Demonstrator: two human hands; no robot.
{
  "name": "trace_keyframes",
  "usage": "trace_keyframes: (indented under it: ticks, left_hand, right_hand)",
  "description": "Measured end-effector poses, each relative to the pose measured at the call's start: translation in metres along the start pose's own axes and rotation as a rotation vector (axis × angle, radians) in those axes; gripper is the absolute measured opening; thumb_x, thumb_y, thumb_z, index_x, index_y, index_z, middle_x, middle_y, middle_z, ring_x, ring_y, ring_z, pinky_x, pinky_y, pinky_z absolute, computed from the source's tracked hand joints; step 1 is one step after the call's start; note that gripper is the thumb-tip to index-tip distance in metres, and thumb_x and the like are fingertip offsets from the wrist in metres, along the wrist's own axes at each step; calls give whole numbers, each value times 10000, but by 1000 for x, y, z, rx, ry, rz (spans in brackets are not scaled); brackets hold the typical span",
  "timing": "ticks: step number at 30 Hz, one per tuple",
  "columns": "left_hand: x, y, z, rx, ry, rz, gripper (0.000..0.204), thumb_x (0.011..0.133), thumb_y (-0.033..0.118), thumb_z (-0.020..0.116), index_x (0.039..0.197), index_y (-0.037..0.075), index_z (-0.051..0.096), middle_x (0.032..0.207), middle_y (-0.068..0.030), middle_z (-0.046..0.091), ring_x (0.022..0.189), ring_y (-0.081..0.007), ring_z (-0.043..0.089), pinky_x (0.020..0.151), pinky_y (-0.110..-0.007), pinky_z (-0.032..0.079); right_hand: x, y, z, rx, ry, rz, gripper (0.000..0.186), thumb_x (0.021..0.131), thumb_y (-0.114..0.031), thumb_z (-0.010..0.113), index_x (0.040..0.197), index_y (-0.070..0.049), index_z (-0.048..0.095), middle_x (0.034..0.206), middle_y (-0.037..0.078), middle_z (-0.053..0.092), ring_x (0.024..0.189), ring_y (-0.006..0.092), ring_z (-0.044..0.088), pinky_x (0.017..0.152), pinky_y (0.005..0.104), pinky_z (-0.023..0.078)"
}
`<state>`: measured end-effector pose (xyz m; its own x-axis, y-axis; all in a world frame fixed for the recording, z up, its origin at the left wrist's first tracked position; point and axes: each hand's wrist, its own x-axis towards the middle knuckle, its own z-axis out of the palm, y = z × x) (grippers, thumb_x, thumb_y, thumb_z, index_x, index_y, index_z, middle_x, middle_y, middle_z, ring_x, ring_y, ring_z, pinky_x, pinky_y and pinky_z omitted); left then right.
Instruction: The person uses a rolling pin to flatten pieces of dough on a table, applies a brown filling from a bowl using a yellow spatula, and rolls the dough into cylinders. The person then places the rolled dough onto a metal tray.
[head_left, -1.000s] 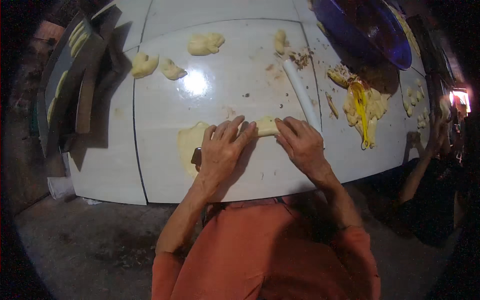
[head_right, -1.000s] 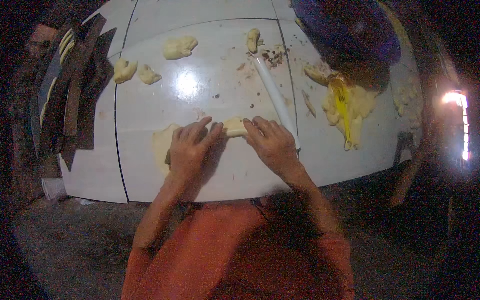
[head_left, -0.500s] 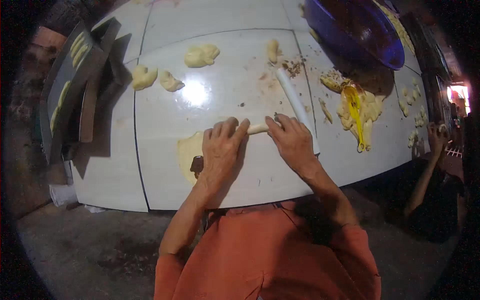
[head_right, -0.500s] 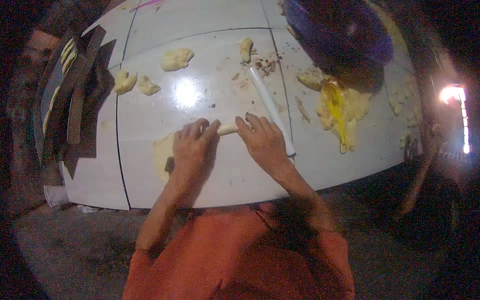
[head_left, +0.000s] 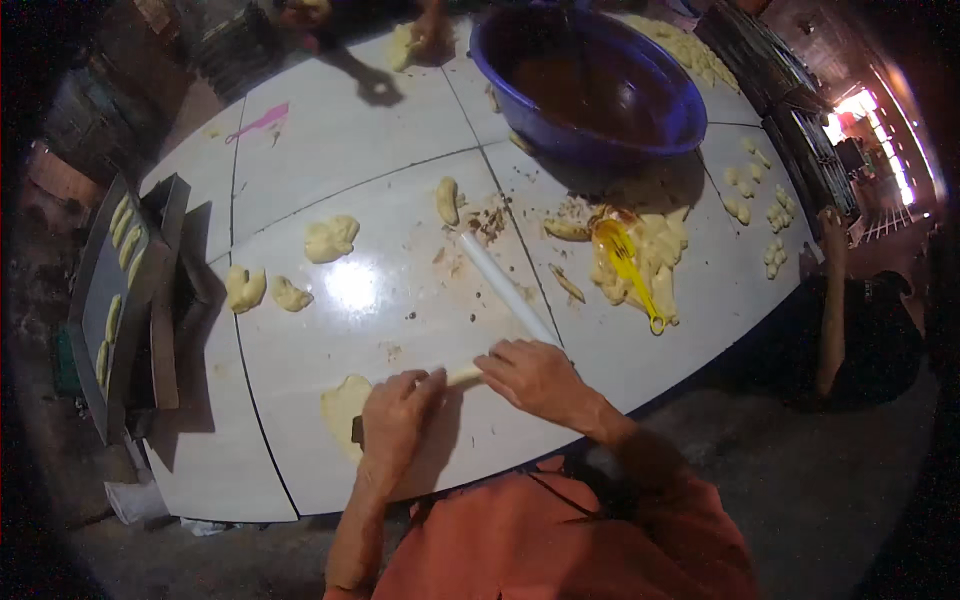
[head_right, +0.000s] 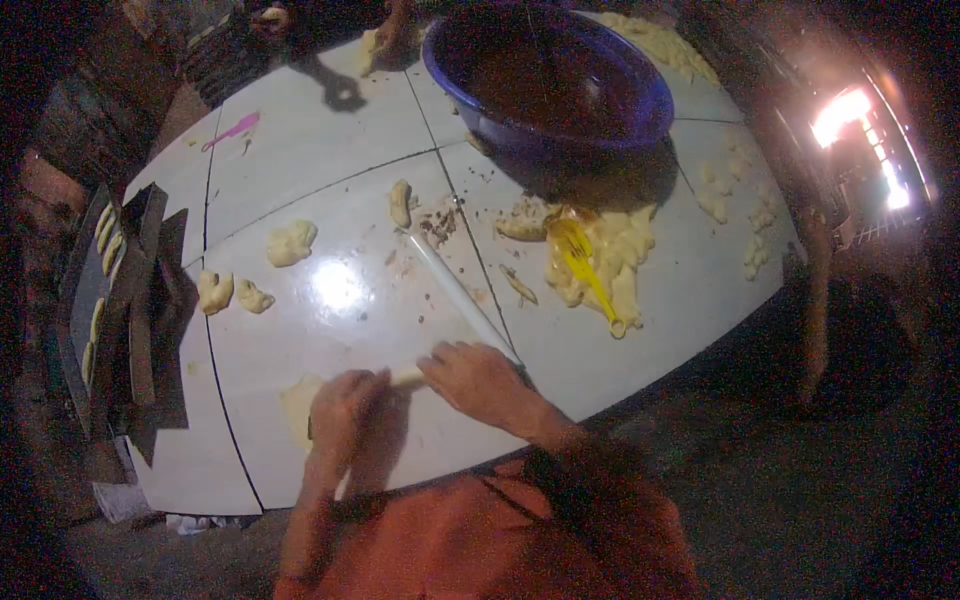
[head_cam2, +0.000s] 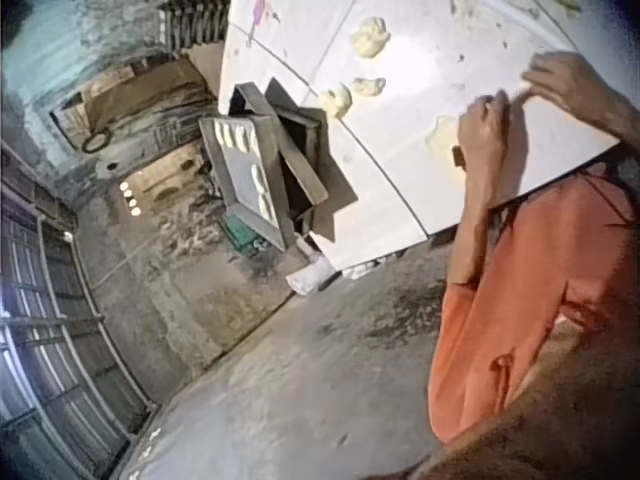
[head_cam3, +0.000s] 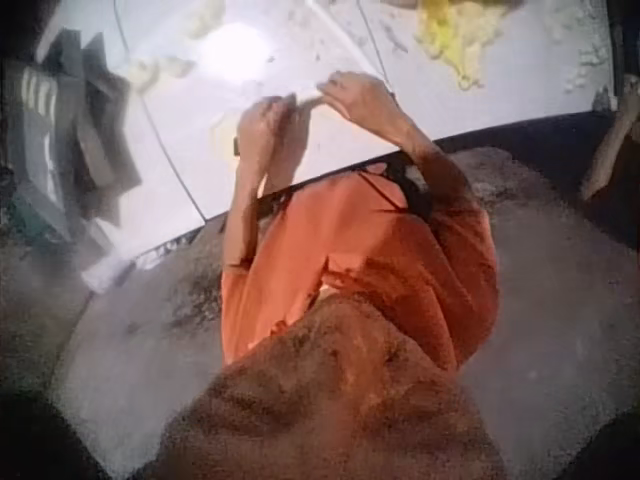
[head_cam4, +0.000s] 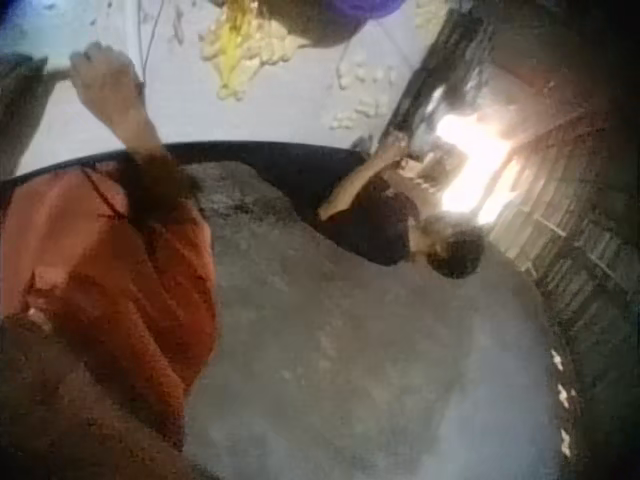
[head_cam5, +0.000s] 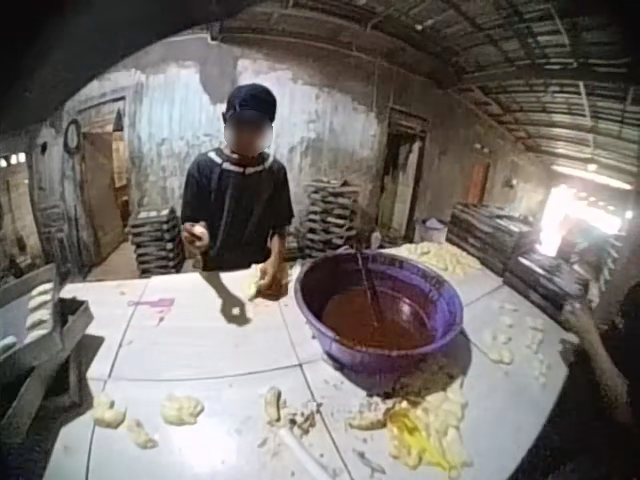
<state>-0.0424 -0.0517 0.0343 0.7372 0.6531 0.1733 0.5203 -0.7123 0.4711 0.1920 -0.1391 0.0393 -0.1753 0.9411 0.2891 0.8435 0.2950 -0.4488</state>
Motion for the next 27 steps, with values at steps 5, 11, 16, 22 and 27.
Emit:
trace_keyframes:
  ticks: [5, 11, 16, 22, 27]
  left_hand:
    - [-11, 25, -2, -77, -11, -65, 472, 829, 117, 760, 1295, 139, 688, 1125, -104, 696, 910, -302, 682, 730, -421, 533]
    - [-15, 24, -16, -250, 24, -303, 478, 867, 185, 789, 1315, 93, 649, 1193, -138, 684, 860, -310, 683, 753, -417, 522]
    - [-33, 29, -34, -68, 38, -198, 393, 849, 151, 786, 1226, 104, 686, 1191, -117, 686, 927, -320, 675, 780, -429, 530]
    - [-47, 22, -40, -96, 72, -246, 379, 827, 108, 797, 1193, 110, 701, 1173, -114, 691, 936, -306, 671, 791, -419, 534]
    - [-45, 15, -49, -44, 77, -204, 379, 830, 136, 815, 1191, 85, 711, 1164, -118, 687, 884, -263, 677, 766, -395, 518]
  right_hand:
    - [-12, 18, -9, 119, -88, 82, 235, 913, -234, 746, 1095, -90, 709, 956, 84, 665, 829, 268, 689, 672, 381, 558]
    - [89, 131, -29, -359, 311, 398, 342, 966, -246, 619, 1240, -43, 640, 1159, 169, 669, 837, 359, 718, 699, 463, 591]
    - [180, 215, -5, -736, 195, 477, 338, 915, -117, 613, 1229, 8, 617, 892, 184, 723, 740, 348, 729, 640, 478, 583]
    - [215, 235, 3, -853, -83, 596, 188, 881, -117, 626, 1031, -82, 733, 820, 128, 755, 823, 265, 770, 654, 436, 617]
    - [177, 190, -38, -594, -232, 614, 305, 843, -77, 600, 1105, -8, 739, 1132, 284, 714, 1008, 418, 723, 862, 460, 587]
